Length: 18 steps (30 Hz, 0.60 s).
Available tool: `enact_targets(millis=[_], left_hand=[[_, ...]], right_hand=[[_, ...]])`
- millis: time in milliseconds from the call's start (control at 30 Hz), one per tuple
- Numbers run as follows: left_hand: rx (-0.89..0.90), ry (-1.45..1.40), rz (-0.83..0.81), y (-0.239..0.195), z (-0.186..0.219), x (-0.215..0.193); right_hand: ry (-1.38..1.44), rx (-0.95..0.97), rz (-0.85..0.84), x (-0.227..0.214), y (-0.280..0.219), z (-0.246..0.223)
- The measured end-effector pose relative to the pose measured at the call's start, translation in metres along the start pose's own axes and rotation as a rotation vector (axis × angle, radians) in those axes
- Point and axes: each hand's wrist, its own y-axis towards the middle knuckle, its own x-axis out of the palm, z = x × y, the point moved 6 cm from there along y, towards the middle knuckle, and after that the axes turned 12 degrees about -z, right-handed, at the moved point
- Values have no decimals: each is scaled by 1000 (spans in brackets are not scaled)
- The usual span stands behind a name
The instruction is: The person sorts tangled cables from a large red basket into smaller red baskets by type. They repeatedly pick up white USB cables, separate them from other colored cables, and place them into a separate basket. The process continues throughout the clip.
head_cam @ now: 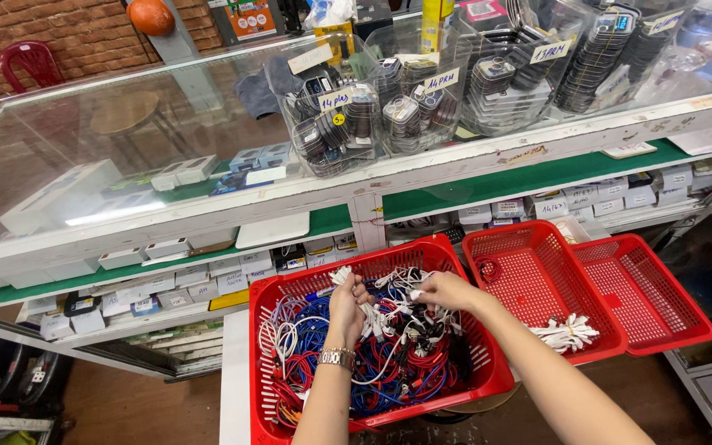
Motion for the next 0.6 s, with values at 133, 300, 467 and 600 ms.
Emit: enact_targets(millis=[133, 300, 467, 600], left_hand=[[-116, 163, -82, -12, -9, 32], [-118, 518, -212, -25, -11, 68], [-26, 486, -176, -24, -2, 62], [23, 363, -207, -26, 13, 46]], right_hand=[[543, -255, -84, -27, -26, -34], [191, -196, 30, -33, -41, -69], [361, -233, -17, -29, -52, -72], [626, -266, -47, -41, -68, -49]])
